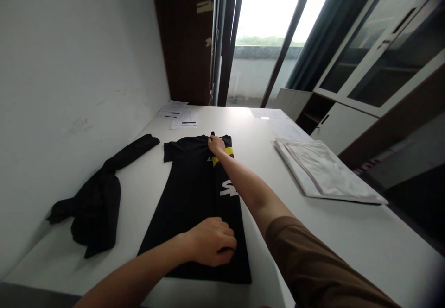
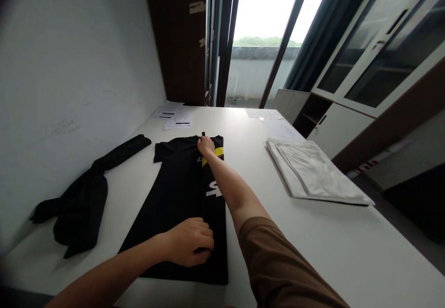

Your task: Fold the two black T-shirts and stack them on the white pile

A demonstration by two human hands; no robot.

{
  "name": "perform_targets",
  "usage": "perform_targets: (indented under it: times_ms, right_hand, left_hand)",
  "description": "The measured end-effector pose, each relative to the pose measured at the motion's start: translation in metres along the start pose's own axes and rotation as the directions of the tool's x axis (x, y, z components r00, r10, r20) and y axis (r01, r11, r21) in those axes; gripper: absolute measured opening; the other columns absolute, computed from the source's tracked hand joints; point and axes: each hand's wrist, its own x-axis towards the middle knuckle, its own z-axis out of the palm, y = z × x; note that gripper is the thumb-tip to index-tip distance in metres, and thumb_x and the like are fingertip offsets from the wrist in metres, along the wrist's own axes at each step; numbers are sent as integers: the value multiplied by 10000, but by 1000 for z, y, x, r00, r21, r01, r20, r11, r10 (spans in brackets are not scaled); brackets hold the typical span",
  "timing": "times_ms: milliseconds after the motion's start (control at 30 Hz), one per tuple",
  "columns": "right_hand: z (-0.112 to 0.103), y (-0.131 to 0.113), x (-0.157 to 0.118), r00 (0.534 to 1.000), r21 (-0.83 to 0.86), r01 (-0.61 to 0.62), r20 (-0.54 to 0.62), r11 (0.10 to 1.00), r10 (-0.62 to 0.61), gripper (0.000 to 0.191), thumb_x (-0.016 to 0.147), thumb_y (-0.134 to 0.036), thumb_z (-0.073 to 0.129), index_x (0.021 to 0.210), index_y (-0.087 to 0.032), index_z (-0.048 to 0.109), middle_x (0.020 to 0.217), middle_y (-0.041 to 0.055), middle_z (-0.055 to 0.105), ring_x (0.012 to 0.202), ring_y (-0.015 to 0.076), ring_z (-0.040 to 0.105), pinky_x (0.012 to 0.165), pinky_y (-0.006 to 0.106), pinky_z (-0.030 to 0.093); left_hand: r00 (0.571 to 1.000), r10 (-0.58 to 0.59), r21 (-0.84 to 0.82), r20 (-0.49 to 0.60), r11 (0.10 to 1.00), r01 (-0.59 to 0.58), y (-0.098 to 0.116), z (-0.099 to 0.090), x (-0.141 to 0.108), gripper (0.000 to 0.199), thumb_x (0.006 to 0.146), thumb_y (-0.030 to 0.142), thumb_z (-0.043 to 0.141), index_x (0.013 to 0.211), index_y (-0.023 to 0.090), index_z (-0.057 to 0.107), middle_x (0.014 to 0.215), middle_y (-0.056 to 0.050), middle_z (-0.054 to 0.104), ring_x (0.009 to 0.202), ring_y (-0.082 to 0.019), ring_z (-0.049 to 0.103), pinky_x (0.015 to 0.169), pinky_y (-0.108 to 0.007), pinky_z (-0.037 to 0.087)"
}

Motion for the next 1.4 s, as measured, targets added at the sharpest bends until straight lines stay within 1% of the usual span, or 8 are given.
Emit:
perform_targets:
  times_ms: [133,300,433,600,733,967,1167,1400]
  right_hand:
    - [8,6,-2,997,44,57,-46,997,-55,411,1019,-402,479,1357,-233,642,1389,113,623,1233,292,608,1046,397,466]
    - [20,15,-14,957,164,287,2,944,-291,400,985,-291,543,1373,-292,636,1317,9,681,1160,209,651,1037,311,475]
    - [23,26,-29,921,179,389,-42,904,-388,336,989,-230,489,1227,-285,719,1207,4,719,1094,195,660,998,304,491]
    - [14,49,-35,942,38,300,-172,953,-289,334,984,-230,449,1154,-236,736,1175,78,700,1140,252,591,1024,379,470]
    - [10,74,-26,970,-94,167,-164,981,-181,359,986,-282,450,1212,-213,720,1246,122,662,1235,294,527,1062,411,432]
    - [17,103,-7,975,-259,194,160,946,-156,643,1004,-584,427,1573,-284,414,1668,88,271,1537,349,180,1218,512,187]
    - [20,104,12,972,-307,142,221,941,-75,841,935,-793,337,1621,-308,303,1712,99,97,1548,416,65,1219,565,101]
    - [16,96,27,972,-282,95,235,955,-27,894,909,-799,386,1630,-281,278,1706,139,92,1547,425,37,1196,646,62]
  left_hand:
    - [1000,-7,22,-17,1000,7,1,-1,-1,166,898,356,669,809,218,643,769,16,699,740,-159,637,756,-345,401]
    - [995,-90,-33,-32,996,89,1,-5,-4,329,933,441,644,705,205,615,596,41,650,557,-120,566,803,-361,398]
    - [993,-106,-58,-54,993,103,0,-2,-2,179,956,384,622,895,222,669,853,8,723,812,-159,649,833,-329,430]
    - [992,-91,-28,-86,996,88,5,9,0,330,981,419,592,1254,236,621,1408,-67,594,1368,-262,471,1211,-465,258]
    - [992,-123,-17,19,992,123,8,11,-1,566,995,491,552,1488,228,460,1616,-100,379,1520,-320,277,1254,-551,172]
    - [987,-114,-2,111,993,115,15,7,3,605,1061,510,388,1583,206,347,1690,-128,213,1559,-314,192,1260,-550,160]
    - [987,-102,-25,124,994,106,15,8,4,596,1066,491,383,1587,204,348,1685,-128,228,1563,-311,179,1258,-558,155]
    - [988,-93,-73,126,992,103,14,6,5,588,1061,491,397,1579,216,362,1685,-121,234,1559,-328,184,1250,-586,140]
